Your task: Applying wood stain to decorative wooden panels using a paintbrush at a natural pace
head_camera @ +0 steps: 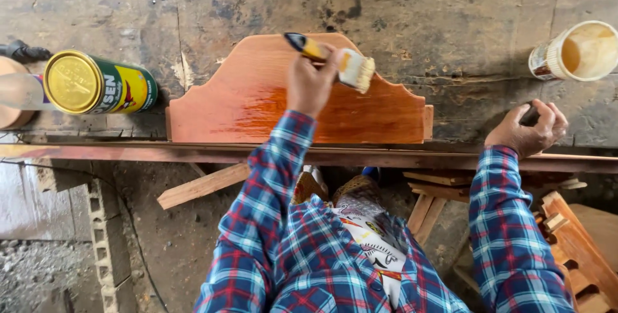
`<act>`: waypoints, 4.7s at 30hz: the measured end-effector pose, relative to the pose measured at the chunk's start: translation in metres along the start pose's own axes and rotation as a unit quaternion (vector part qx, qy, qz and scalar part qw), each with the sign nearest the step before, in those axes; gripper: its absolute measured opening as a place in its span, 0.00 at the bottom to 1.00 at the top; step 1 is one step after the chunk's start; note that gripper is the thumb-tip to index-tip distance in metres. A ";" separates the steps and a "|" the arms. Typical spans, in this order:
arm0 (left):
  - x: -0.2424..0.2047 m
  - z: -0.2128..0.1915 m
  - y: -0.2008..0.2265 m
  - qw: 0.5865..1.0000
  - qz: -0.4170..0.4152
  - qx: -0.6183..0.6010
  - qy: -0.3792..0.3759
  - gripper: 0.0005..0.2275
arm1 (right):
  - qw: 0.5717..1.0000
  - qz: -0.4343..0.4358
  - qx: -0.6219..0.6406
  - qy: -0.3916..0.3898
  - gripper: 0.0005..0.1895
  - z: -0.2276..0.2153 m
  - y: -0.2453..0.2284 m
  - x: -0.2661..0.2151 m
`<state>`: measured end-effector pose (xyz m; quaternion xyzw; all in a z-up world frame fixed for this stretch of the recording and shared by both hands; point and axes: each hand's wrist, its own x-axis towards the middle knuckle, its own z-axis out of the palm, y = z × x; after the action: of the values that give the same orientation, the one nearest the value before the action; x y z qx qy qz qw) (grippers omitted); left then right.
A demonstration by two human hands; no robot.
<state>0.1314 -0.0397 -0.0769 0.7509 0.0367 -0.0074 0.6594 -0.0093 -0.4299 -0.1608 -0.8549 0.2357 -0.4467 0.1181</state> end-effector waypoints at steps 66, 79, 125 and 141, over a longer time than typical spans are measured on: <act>-0.025 0.030 0.055 0.993 -0.014 0.061 -0.101 0.03 | 0.999 -0.046 0.001 -0.013 0.14 0.001 0.006 -0.003; -0.023 -0.105 0.043 0.940 0.143 0.267 0.159 0.03 | 0.997 -0.075 -0.026 -0.003 0.14 0.004 0.011 -0.004; -0.136 -0.224 0.039 0.936 0.052 0.208 0.279 0.05 | 0.947 0.036 0.251 -0.196 0.11 -0.011 -0.181 -0.052; -0.115 -0.225 -0.012 0.968 0.018 -0.006 0.249 0.08 | 0.941 0.067 0.285 -0.168 0.11 -0.009 -0.174 -0.063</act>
<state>0.0072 0.1793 -0.0530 0.7259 0.1863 0.1915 0.6337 0.0046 -0.2478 -0.1287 -0.8303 0.1316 -0.3362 0.4245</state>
